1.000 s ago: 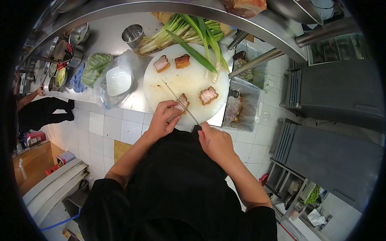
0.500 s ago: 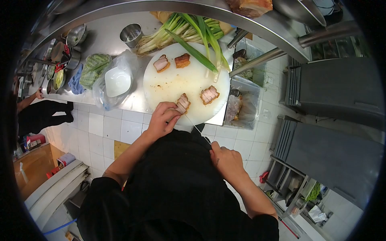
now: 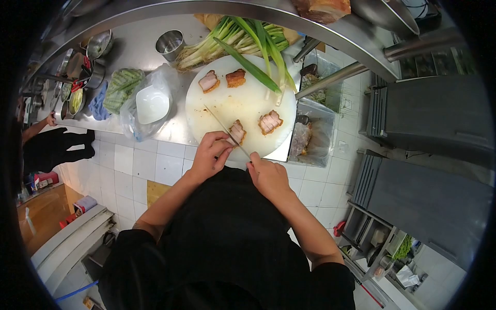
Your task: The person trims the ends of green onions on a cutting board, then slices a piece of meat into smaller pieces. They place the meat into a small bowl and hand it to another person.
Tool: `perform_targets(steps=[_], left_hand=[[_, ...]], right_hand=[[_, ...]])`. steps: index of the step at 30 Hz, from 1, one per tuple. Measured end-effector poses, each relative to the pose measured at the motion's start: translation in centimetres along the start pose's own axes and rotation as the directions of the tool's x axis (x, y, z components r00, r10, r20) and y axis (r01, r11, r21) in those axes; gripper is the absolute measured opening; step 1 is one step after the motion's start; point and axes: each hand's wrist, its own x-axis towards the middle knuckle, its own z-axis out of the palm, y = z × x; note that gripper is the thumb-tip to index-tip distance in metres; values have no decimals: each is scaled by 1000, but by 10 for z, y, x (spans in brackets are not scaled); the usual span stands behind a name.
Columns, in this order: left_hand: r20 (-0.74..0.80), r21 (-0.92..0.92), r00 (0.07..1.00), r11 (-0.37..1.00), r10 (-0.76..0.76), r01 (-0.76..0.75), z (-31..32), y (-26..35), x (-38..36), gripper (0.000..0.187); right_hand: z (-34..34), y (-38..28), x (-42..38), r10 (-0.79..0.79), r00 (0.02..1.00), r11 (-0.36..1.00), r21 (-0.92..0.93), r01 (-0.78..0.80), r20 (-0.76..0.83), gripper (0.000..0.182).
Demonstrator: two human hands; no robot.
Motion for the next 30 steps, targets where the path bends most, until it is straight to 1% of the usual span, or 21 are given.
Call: perform_targets(steps=[1, 4, 7, 10, 11, 14, 19, 22, 24, 25, 28, 29, 30], left_hand=[[7, -2, 1000, 1000, -7, 7, 1, 0, -1, 27], [0, 35, 998, 998, -56, 56, -1, 10, 3, 57], [53, 182, 994, 979, -99, 88, -1, 34, 20, 86], [79, 263, 988, 959, -129, 104, 16, 30, 25, 95], [75, 257, 988, 960, -135, 111, 21, 26, 25, 95], [62, 244, 988, 962, -143, 124, 31, 16, 24, 93], [55, 249, 988, 960, -143, 125, 34, 21, 24, 89], [88, 254, 981, 957, -170, 143, 21, 36, 34, 96], [325, 275, 934, 960, -145, 53, -10, 43, 54, 99], [439, 284, 888, 959, -139, 9, -20, 45, 65, 102], [575, 298, 808, 952, -126, -64, -26, 34, 84, 100], [603, 309, 785, 949, -141, -68, -22, 24, 86, 87], [624, 311, 764, 949, -164, -50, -21, 21, 91, 84]], right_hand=[[-9, 0, -5, 13, 1000, 999, 32, -12, -27, 22], [-34, 2, -25, 64, 994, 993, 109, -53, -94, 24], [-47, 18, -39, 129, 981, 985, 137, -109, -145, 24], [-49, 36, -49, 194, 976, 974, 141, -179, -98, 24], [-50, 40, -52, 213, 973, 967, 164, -196, -93, 24], [-49, 50, -62, 203, 974, 964, 193, -181, -101, 25], [-50, 69, -70, 200, 978, 957, 225, -182, -59, 26], [-59, 77, -75, 173, 983, 960, 231, -155, -57, 26], [-66, 84, -79, 166, 984, 959, 244, -146, -64, 26], [-69, 92, -82, 166, 984, 954, 263, -143, -68, 26], [-72, 105, -86, 158, 984, 951, 280, -131, -76, 27], [-72, 108, -87, 156, 984, 951, 282, -128, -80, 26], [-72, 110, -87, 153, 984, 949, 289, -122, -87, 26]])
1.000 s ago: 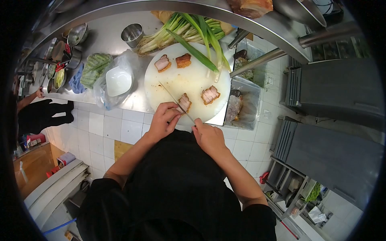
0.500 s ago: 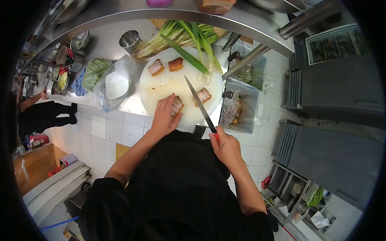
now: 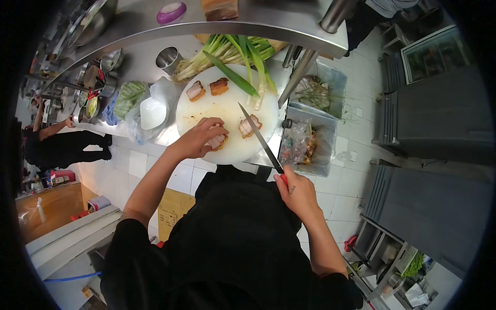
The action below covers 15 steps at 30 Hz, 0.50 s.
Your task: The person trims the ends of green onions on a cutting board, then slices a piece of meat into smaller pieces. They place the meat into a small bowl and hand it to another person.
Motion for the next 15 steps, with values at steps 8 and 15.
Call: perform_targets(steps=[8, 15], left_hand=[[79, -13, 997, 1000, 14, -13, -5, -5, 34, 78], [-7, -124, 989, 982, 146, -146, -31, -22, 18, 79]], right_hand=[[3, -1, -5, 32, 999, 999, 11, -32, -11, 26], [30, -41, -11, 105, 990, 994, -5, -106, -96, 25]])
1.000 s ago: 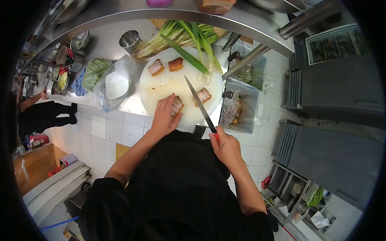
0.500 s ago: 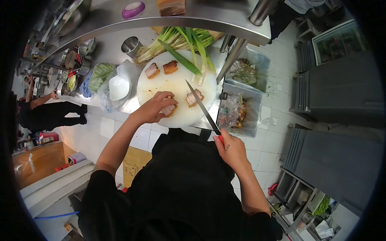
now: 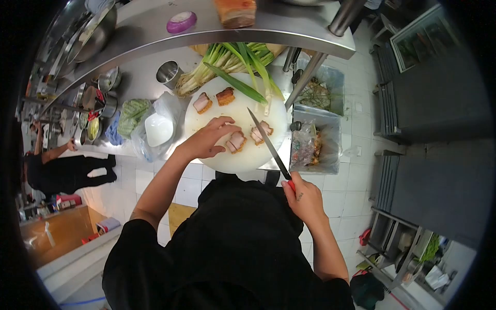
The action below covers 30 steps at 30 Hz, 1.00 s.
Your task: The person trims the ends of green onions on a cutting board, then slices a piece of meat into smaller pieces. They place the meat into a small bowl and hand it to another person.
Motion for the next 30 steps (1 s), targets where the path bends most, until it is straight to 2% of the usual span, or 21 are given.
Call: perform_targets(steps=[3, 4, 7, 11, 14, 17, 20, 24, 30], left_hand=[[-300, 29, 954, 1000, 15, -6, -14, -39, -15, 78], [-457, 185, 888, 982, 52, 38, -19, -54, -16, 81], [-561, 155, 825, 969, -76, 194, -32, -85, -11, 86], [-481, 182, 868, 954, -124, 237, -29, -117, 6, 82], [-553, 49, 829, 990, -82, 130, -22, -125, -1, 77], [-503, 83, 864, 995, -5, 54, -17, -91, -46, 73], [-423, -69, 905, 998, -39, 11, 7, -40, -75, 71], [-380, -25, 921, 996, -91, 88, 45, -25, -76, 71], [-529, -64, 848, 998, -43, 11, 41, -22, -98, 63]], right_hand=[[25, -34, -10, 91, 996, 996, 14, -91, -14, 25], [39, -45, -13, 114, 993, 993, 24, -113, -16, 25], [71, -78, -18, 159, 987, 987, 39, -159, 8, 26], [91, -110, -20, 181, 982, 984, -15, -180, 56, 27], [99, -113, -19, 161, 984, 987, -43, -158, 78, 27], [108, -102, -12, 127, 988, 990, -65, -122, 83, 27], [113, -94, -2, 112, 990, 990, -98, -103, 89, 25], [116, -85, 8, 76, 991, 991, -119, -63, 113, 24], [85, -107, 1, 11, 991, 985, -174, 14, 136, 20]])
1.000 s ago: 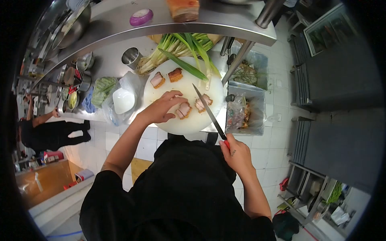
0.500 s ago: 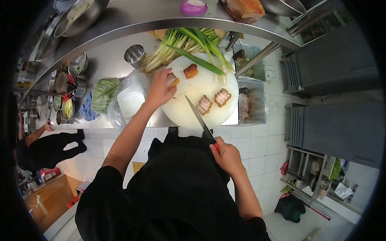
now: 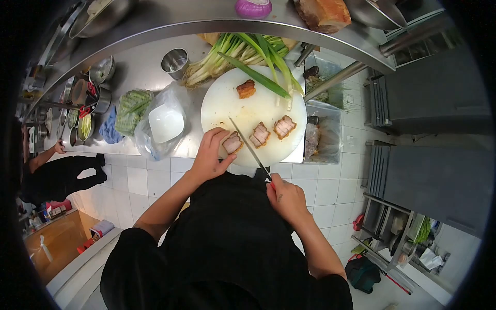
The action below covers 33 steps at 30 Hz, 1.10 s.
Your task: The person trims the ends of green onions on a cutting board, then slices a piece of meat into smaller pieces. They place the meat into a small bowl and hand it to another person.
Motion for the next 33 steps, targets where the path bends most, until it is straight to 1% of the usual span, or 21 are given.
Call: perform_targets(steps=[6, 9, 13, 16, 19, 22, 25, 28, 31, 33], left_hand=[[112, -49, 988, 993, 110, -105, -7, -9, -6, 38], [112, -60, 988, 993, 109, -103, -4, -9, -4, 33], [99, -81, 991, 993, 93, -85, -3, -11, -2, 31], [100, -79, 991, 994, 85, -77, -4, -11, -2, 31], [103, -84, 991, 993, 87, -78, -4, -11, 0, 30], [112, -93, 991, 993, 76, -66, -6, -9, 2, 30], [107, -103, 992, 993, 68, -57, -5, -8, 3, 29], [98, -115, 994, 992, 56, -44, -4, -9, 1, 28], [86, -116, 995, 993, 44, -34, -3, -8, 1, 28], [85, -104, 996, 994, 41, -32, -2, -8, 0, 27]], right_hand=[[-6, -2, -14, -75, 997, 993, -86, 76, 19, 17], [-7, -1, -19, -83, 996, 990, -110, 85, 25, 17], [-8, -5, -24, -75, 997, 989, -123, 78, 27, 17], [-16, -15, -26, 14, 994, 991, -134, 1, 106, 18], [-20, -22, -27, 35, 992, 987, -157, -16, 121, 18], [-18, -20, -28, -30, 997, 984, -173, 43, 78, 18], [-19, -21, -25, -37, 995, 981, -186, 54, 91, 17], [-23, -26, -20, -10, 993, 978, -207, 35, 121, 16], [-26, -39, -1, -1, 990, 981, -193, 27, 138, 15], [-3, -37, 31, -34, 994, 980, -190, 53, 101, 16]])
